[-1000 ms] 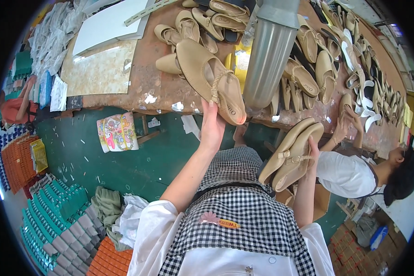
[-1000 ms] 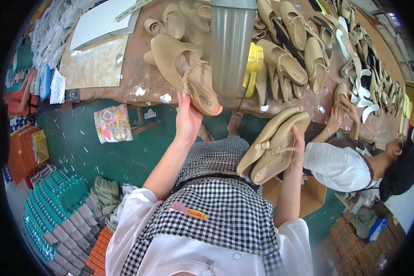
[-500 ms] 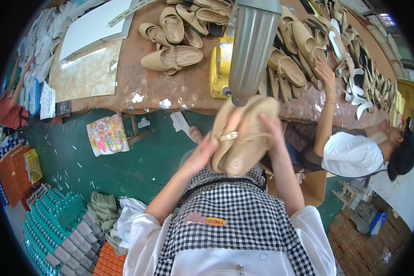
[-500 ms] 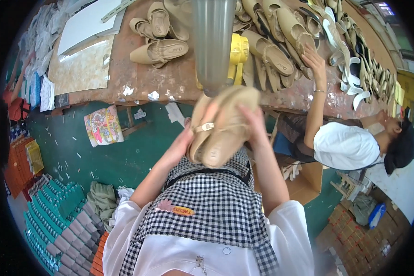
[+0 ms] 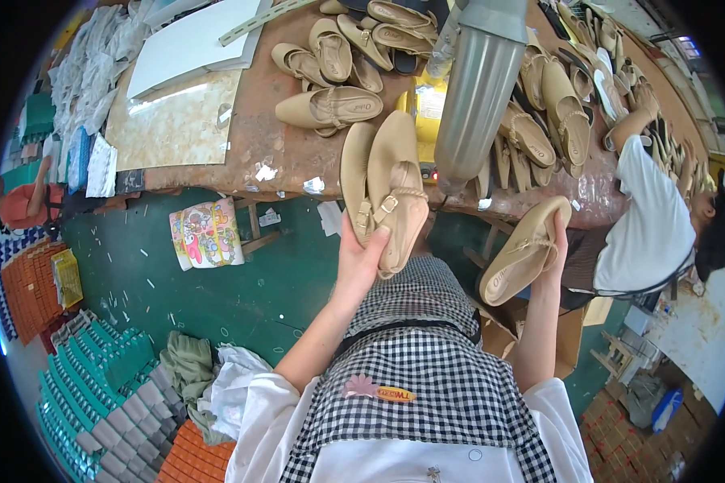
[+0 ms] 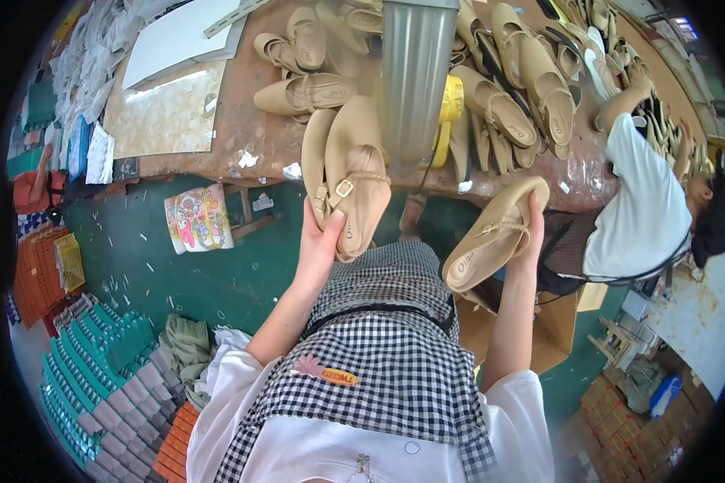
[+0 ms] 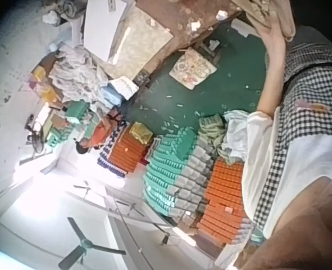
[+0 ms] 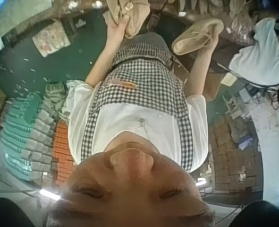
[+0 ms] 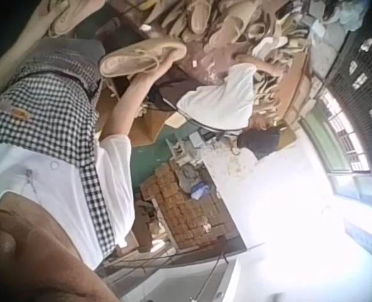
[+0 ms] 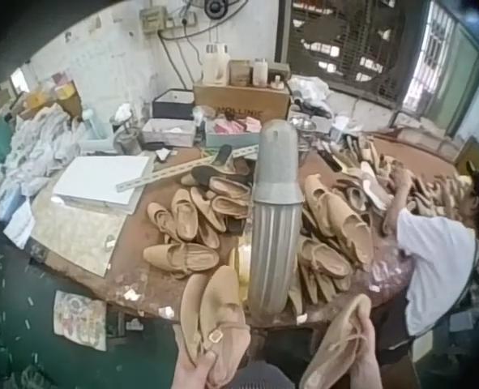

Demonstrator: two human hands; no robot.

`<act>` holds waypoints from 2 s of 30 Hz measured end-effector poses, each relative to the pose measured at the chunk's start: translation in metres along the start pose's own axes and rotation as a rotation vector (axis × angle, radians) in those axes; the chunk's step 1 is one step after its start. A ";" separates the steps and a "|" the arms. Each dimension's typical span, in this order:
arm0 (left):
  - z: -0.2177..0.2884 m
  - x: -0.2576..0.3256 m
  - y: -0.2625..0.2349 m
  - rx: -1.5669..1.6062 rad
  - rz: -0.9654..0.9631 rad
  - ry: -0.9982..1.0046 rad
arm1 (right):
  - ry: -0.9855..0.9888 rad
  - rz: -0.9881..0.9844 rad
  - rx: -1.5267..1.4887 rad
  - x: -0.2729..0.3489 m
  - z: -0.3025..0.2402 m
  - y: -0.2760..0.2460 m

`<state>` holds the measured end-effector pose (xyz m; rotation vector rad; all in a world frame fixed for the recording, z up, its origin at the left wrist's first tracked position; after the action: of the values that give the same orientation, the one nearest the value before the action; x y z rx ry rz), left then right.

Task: Inspecting shoes and holding them under a heating blower during the manufacturing process.

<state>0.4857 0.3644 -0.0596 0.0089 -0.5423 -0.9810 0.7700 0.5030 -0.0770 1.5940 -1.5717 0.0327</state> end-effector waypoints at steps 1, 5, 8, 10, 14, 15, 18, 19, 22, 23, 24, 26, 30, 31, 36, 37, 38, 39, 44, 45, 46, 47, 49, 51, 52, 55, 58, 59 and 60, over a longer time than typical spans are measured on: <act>0.005 -0.003 0.007 -0.047 -0.010 0.050 | 0.009 0.025 -0.018 0.002 -0.001 -0.002; 0.008 -0.006 0.023 -0.080 -0.032 0.124 | 0.029 0.015 -0.079 0.005 0.005 0.001; -0.003 0.000 0.024 -0.036 -0.049 0.101 | -0.005 0.037 -0.101 0.004 0.012 0.015; -0.013 0.007 0.018 -0.048 -0.057 0.018 | -0.030 0.038 -0.033 0.000 0.017 0.026; -0.018 0.023 0.006 -0.103 -0.191 0.003 | -0.094 0.028 0.350 0.000 0.064 0.064; -0.026 0.027 -0.003 -0.166 -0.256 -0.057 | -0.142 -0.028 0.535 0.001 0.085 0.070; -0.029 0.033 -0.037 -0.168 -0.295 -0.361 | -0.267 -0.243 0.813 -0.002 0.127 0.067; -0.028 0.035 -0.057 -0.085 -0.234 -0.415 | -0.280 -0.232 0.818 -0.003 0.116 0.064; -0.006 0.011 -0.094 0.004 -0.034 -0.361 | 0.124 -0.247 0.901 -0.004 0.071 0.055; 0.004 -0.007 -0.099 0.032 -0.003 -0.297 | -0.197 -0.226 1.145 -0.019 0.046 0.040; 0.015 -0.033 -0.102 0.059 0.030 -0.232 | -0.386 -0.112 1.226 -0.029 0.019 0.033; 0.023 -0.090 -0.112 0.316 0.033 -0.232 | -0.511 0.029 1.226 -0.048 -0.031 0.034; 0.050 -0.150 -0.078 0.345 0.060 -0.128 | -0.949 0.193 1.397 -0.092 -0.108 0.033; 0.040 -0.161 -0.087 0.307 0.200 -0.143 | -1.108 0.304 1.435 -0.101 -0.123 0.036; -0.054 -0.105 -0.047 0.105 -0.020 -0.503 | -0.774 0.450 1.640 -0.168 -0.151 -0.011; -0.073 -0.086 -0.035 0.074 -0.124 -0.613 | -0.808 0.363 1.628 -0.168 -0.150 -0.001; -0.091 -0.066 -0.016 -0.005 -0.159 -0.649 | -0.844 0.277 1.618 -0.165 -0.149 0.011; -0.078 -0.049 0.033 -0.217 -0.282 -0.689 | -0.817 0.260 1.486 -0.157 -0.147 0.022; -0.058 -0.023 0.167 0.070 -0.672 -0.488 | -0.333 -0.141 1.273 -0.104 -0.092 0.043; -0.054 -0.035 0.180 0.171 -0.524 -0.419 | -0.403 -0.403 1.421 -0.090 -0.086 0.056; -0.048 -0.046 0.187 0.267 -0.374 -0.350 | -0.270 -0.659 1.483 -0.081 -0.086 0.068; -0.042 -0.047 0.189 0.331 -0.280 -0.458 | -0.047 -0.659 1.386 -0.084 -0.091 0.073; -0.057 -0.044 0.180 0.247 -0.285 -0.445 | -0.158 -0.443 1.402 -0.122 -0.112 0.075; -0.054 -0.037 0.177 0.118 -0.326 -0.444 | -0.728 -0.006 1.712 -0.186 -0.135 0.079; -0.052 -0.034 0.176 0.112 -0.320 -0.447 | -0.979 0.231 1.918 -0.208 -0.145 0.089; -0.052 -0.032 0.173 0.016 -0.464 -0.511 | -0.788 0.214 2.107 -0.283 -0.147 0.077; -0.058 -0.030 0.164 0.178 -0.319 -0.611 | -0.830 0.112 1.817 -0.266 -0.160 0.100; -0.062 -0.030 0.164 0.219 -0.275 -0.630 | -0.703 0.011 1.700 -0.240 -0.156 0.107; -0.063 -0.034 0.169 0.229 -0.258 -0.632 | -0.580 -0.082 1.580 -0.216 -0.145 0.105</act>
<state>0.6310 0.4724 -0.0877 -0.0284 -1.2565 -1.1674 0.7176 0.7773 -0.0531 3.0347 -2.0015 1.0818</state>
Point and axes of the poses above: each hand's wrist, its own x-axis away from the middle knuckle, its own y-axis out of the palm, z = x × y, the point moved 4 cm from there along -x, towards the middle knuckle, and after that the axes turned 1 degree about -z, right-handed, at the moved point
